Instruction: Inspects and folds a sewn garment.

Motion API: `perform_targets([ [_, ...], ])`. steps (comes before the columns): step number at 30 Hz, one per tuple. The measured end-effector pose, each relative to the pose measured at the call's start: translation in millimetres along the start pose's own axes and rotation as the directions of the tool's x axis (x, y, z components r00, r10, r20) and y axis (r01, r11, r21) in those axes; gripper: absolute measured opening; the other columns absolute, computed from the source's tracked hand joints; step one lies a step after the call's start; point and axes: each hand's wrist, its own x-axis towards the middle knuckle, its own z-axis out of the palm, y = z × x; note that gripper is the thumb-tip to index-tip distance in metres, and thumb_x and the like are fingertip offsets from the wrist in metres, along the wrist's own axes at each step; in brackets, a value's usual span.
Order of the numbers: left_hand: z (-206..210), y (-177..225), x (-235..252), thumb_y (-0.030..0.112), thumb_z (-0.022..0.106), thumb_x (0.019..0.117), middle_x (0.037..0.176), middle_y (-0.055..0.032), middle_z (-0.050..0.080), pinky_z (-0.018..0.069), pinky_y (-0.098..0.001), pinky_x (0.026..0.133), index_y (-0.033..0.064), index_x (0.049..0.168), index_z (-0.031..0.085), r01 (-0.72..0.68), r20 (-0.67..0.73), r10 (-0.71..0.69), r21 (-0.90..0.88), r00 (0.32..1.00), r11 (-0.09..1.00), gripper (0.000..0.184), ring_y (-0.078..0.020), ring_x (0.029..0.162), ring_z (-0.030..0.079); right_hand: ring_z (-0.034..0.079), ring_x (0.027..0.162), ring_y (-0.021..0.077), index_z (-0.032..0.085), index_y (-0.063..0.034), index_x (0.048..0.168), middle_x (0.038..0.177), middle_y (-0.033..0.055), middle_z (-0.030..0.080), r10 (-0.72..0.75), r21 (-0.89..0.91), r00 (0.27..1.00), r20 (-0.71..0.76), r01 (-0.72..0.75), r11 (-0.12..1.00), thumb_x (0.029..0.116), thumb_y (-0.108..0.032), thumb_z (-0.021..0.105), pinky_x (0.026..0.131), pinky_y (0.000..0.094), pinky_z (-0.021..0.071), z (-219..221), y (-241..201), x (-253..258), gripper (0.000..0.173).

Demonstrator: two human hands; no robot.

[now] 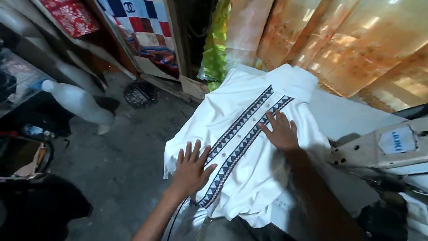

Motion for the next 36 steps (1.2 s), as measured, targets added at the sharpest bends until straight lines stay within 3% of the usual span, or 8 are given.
perform_targets([
  [5,-13,-39,60,0.069,0.039,0.1007,0.170,-0.0095,0.023,0.0065,-0.0622,0.124,0.0284,0.160,0.039,-0.209,0.030,0.207,0.068,0.978,0.976,0.072,-0.0346,0.158,0.010,0.020,0.155,0.0430,0.033,-0.0166,0.162,0.167,0.0212,0.025,0.013,-0.025,0.999,-0.035,-0.014,1.000,0.1005,-0.071,0.035,0.118,0.0740,0.0127,-3,17,2,0.082],
  [9,-28,-57,100,0.042,0.047,0.1079,0.157,-0.0155,0.046,0.0345,-0.0537,0.120,0.0091,0.147,0.056,-0.332,-0.216,0.316,-0.042,0.924,0.942,0.051,-0.0327,0.147,0.042,0.020,0.154,0.0453,0.032,-0.0158,0.162,0.166,0.0226,0.025,0.047,-0.019,0.997,-0.056,-0.048,0.999,0.1009,-0.070,0.035,0.116,0.0758,0.0128,-7,30,10,0.082],
  [13,-49,-58,49,0.023,0.052,0.1076,0.109,-0.0185,0.070,0.0563,-0.0487,0.090,-0.0044,0.112,0.070,-0.121,-0.571,-0.010,-0.191,0.821,0.974,0.033,-0.0292,0.099,0.069,0.021,0.152,0.0495,0.032,-0.0122,0.162,0.164,0.0278,0.025,0.075,0.003,0.995,-0.064,-0.075,0.997,0.1036,-0.063,0.040,0.113,0.0794,0.0131,-13,34,18,0.078],
  [15,-36,-66,3,0.028,0.053,0.1070,0.080,-0.0103,0.063,0.0517,-0.0336,0.063,-0.0031,0.094,0.067,0.021,-0.644,-0.271,-0.367,0.715,0.930,0.036,-0.0153,0.067,0.059,0.020,0.152,0.0495,0.032,-0.0122,0.162,0.165,0.0269,0.024,0.082,0.011,0.994,-0.068,-0.082,0.997,0.1035,-0.064,0.039,0.113,0.0801,0.0121,-11,38,21,0.078],
  [17,-6,-71,-38,0.029,0.056,0.1044,0.081,-0.0087,0.063,0.0507,-0.0272,0.066,-0.0052,0.096,0.066,0.097,-0.569,-0.457,-0.550,0.683,0.830,0.036,-0.0097,0.070,0.059,0.018,0.153,0.0501,0.031,-0.0115,0.162,0.166,0.0269,0.023,0.071,0.019,0.995,-0.070,-0.070,0.997,0.1033,-0.065,0.038,0.113,0.0806,0.0096,-11,40,24,0.079],
  [20,38,-71,-71,0.023,0.060,0.1013,0.130,-0.0183,0.061,0.0509,-0.0362,0.099,-0.0068,0.142,0.047,0.194,-0.065,-0.504,-0.875,0.861,0.445,0.052,-0.0193,0.116,0.061,0.018,0.152,0.0522,0.030,-0.0083,0.162,0.165,0.0288,0.022,0.058,0.013,0.997,-0.056,-0.057,0.998,0.1035,-0.065,0.037,0.111,0.0820,0.0105,-14,40,24,0.081],
  [25,36,-66,-79,-0.002,0.065,0.0932,0.104,-0.0112,0.074,0.0625,-0.0362,0.085,-0.0038,0.128,0.057,0.226,0.168,-0.452,-0.971,0.876,0.076,0.035,-0.0181,0.092,0.074,0.023,0.150,0.0530,0.039,0.0027,0.155,0.159,0.0325,0.032,0.007,0.036,1.000,0.014,-0.008,0.999,0.1052,-0.047,0.052,0.114,0.0784,0.0160,-31,-1,-1,0.071],
  [36,-51,-89,-101,-0.001,0.071,0.0908,0.087,-0.0025,0.074,0.0572,-0.0220,0.062,0.0029,0.105,0.064,0.156,-0.135,-0.582,-0.893,0.802,0.423,0.017,-0.0074,0.070,0.069,0.025,0.152,0.0477,0.034,-0.0069,0.160,0.164,0.0249,0.030,-0.156,-0.002,0.984,-0.084,0.156,0.988,0.1002,-0.071,0.029,0.115,0.0777,0.0116,9,12,-21,0.088],
])
